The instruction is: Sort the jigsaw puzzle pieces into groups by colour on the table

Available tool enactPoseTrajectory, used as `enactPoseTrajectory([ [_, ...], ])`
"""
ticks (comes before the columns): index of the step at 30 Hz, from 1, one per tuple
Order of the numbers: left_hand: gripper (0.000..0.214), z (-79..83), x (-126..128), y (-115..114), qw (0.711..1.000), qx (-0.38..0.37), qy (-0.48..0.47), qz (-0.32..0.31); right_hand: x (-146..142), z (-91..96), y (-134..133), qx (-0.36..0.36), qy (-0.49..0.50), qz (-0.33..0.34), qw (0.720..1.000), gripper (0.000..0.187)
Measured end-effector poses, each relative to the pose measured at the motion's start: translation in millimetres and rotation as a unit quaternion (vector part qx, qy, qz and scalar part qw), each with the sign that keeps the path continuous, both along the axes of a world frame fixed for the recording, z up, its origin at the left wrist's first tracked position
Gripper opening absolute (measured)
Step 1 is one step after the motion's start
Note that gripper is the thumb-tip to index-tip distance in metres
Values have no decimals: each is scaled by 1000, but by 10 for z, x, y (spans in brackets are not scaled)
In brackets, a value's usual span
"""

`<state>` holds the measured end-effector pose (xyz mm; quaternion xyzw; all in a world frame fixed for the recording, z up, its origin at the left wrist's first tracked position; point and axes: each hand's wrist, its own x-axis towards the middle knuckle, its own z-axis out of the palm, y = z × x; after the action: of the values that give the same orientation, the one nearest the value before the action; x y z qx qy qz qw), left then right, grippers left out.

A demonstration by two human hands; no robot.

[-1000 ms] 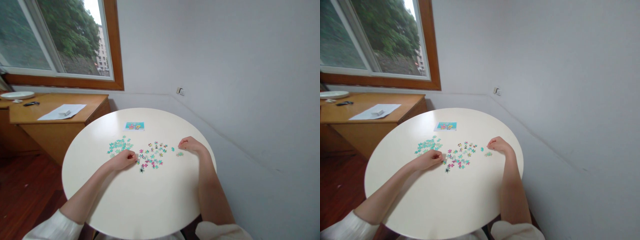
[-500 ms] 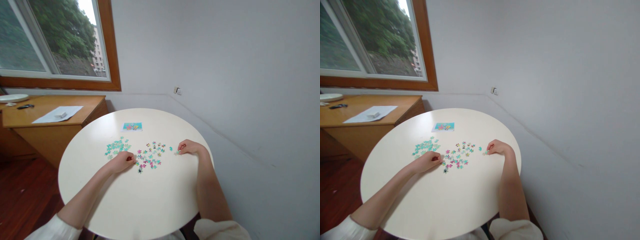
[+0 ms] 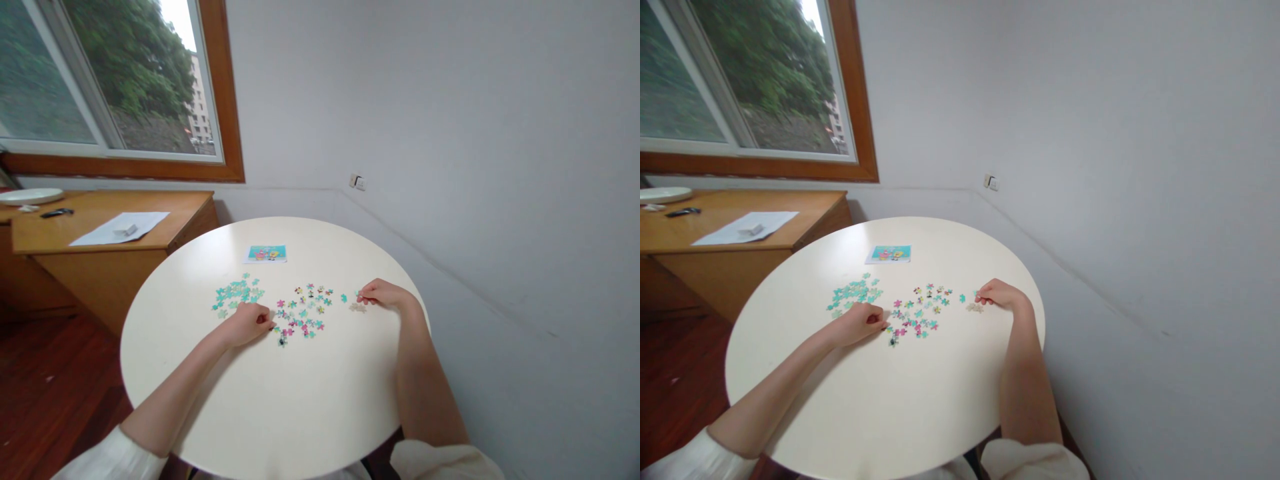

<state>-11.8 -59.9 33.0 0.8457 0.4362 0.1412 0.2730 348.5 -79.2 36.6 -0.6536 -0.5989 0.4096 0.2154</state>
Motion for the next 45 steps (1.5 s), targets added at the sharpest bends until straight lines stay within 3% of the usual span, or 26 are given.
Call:
enactPoseTrajectory([
  [5,34,-44,-22,16,1000,-16,-26,-6,-43,-13,56,94,40,-37,994,39],
  [10,33,-72,-17,27,997,-39,-59,-2,-281,35,132,161,89,-79,980,39],
  [14,31,-63,12,21,995,-7,-90,31,-599,14,226,167,106,-66,978,37],
  [22,18,-92,81,-18,982,66,-165,56,-1125,-69,245,129,166,62,976,27],
  [28,21,-95,101,-82,977,119,-174,-40,-1315,-51,192,118,143,107,977,26],
  [35,27,-102,108,-104,977,134,-148,-78,-1435,-72,182,140,124,164,969,27],
  [40,26,-102,116,-105,974,137,-163,-72,-1471,-68,170,150,114,162,969,25],
  [45,22,-102,117,-97,971,147,-180,-52,-1508,-138,220,164,157,107,968,20],
])
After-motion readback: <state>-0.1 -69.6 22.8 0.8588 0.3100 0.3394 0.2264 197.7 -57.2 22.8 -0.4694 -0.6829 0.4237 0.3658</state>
